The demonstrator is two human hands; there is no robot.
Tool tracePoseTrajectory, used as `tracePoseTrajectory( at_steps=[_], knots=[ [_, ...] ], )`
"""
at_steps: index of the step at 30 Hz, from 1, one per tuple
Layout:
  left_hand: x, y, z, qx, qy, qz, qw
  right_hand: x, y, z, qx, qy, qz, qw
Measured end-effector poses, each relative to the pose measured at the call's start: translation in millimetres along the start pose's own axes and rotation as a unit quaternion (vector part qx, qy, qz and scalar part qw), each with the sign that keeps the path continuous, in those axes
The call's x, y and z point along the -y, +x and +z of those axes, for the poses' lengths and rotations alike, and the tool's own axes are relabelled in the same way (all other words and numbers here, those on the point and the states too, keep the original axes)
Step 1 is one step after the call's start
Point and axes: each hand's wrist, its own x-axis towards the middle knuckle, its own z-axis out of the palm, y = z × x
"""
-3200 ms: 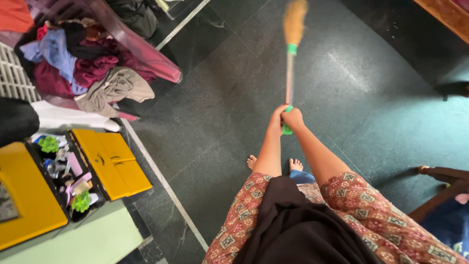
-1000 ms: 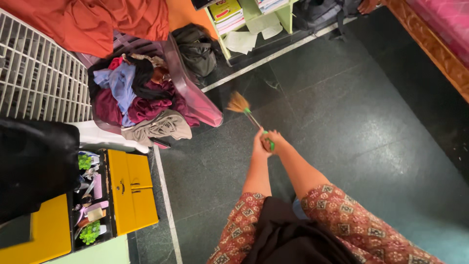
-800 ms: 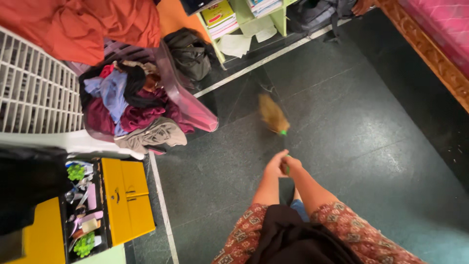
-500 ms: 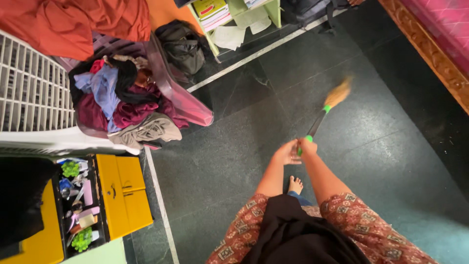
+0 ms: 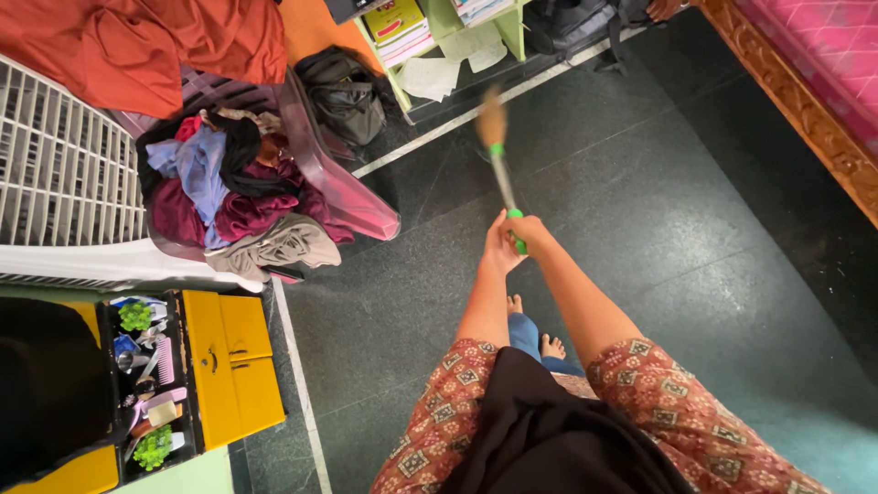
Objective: The person sweeps the floor using a broom, moving it across the dark-tiled surface around furniture and storage containers.
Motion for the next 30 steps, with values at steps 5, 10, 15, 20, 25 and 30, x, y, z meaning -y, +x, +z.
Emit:
tracePoseTrajectory(
  at_steps=[5,10,15,20,25,30],
  knots=[
    [8,10,-11,-0.099,-0.08,0.133,0.983,14,9,34,0.103,-0.07,0.059,0.99],
    [11,30,-56,-0.133,-0.055,0.065,0.988,-21,21,45,0.088,-0.151,0.095,0.98],
    [2,46,-94,-0.171,0.114,-0.08,0.975,-82,43,10,0.025,-0.025,0.115,0.993],
    [-32,72,-74,-0.129,0.239,-0.068,0.96,-106,43,-81,0.01,0.176,0.225,0.958],
    [-62,89,-39,-0.097,0.3,-0.058,0.947,-97,75,-144,-0.028,0.384,0.296,0.874],
    [-90,112,-23,-0.091,0.323,-0.062,0.94,-64,85,-182,-0.166,0.505,0.216,0.819]
  ],
)
